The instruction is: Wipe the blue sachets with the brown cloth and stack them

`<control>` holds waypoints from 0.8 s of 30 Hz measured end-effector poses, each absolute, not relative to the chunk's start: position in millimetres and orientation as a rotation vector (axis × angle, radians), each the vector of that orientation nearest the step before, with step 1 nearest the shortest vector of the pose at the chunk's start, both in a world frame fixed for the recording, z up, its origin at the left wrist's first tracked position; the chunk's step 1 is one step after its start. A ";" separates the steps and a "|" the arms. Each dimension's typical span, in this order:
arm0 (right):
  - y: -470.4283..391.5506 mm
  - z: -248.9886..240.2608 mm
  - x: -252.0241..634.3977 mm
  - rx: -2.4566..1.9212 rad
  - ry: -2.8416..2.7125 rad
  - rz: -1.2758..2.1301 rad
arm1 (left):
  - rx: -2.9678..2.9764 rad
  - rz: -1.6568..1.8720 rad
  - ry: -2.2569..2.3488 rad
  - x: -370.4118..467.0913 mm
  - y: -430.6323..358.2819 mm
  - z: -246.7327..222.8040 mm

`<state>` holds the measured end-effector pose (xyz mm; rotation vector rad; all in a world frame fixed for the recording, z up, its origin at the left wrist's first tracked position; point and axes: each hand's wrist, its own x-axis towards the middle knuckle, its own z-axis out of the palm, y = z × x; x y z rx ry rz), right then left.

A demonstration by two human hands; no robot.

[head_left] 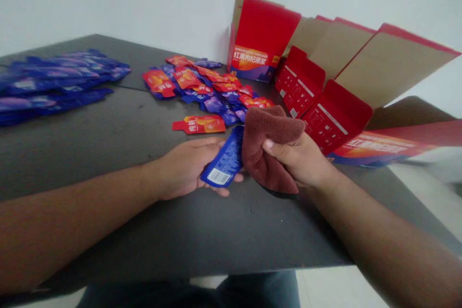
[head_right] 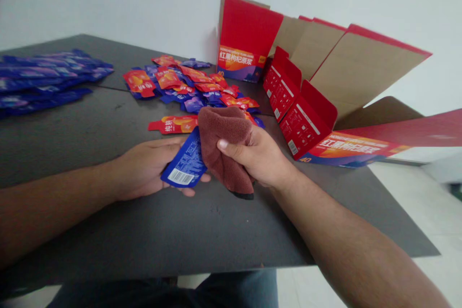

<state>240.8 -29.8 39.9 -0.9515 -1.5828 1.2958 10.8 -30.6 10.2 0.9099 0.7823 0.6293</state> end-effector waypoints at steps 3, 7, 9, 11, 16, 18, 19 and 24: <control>-26.9 39.7 241.1 -0.955 -1.562 1.311 | 1.096 0.779 0.850 11.3 -29.0 5.2; -26.2 39.8 241.7 -0.969 -1.544 1.318 | 1.491 0.853 0.985 5.2 -24.7 5.3; -26.4 40.2 242.1 -0.985 -1.546 1.315 | 1.770 0.888 1.053 1.5 -23.2 8.4; -26.6 40.5 242.4 -0.997 -1.551 1.313 | 1.992 0.896 1.087 -1.3 -22.6 12.0; -27.4 41.6 240.6 -1.015 -1.569 1.310 | 2.152 0.793 1.148 -2.4 -22.2 16.2; -28.0 41.7 239.4 -1.016 -1.562 1.320 | 2.148 0.778 1.171 -1.7 -21.6 15.3; -28.3 41.6 238.9 -1.014 -1.557 1.330 | 2.135 0.781 1.175 -1.3 -21.2 14.6; -30.0 40.9 237.6 -0.991 -1.548 1.365 | 2.062 0.812 1.165 -0.4 -18.5 11.0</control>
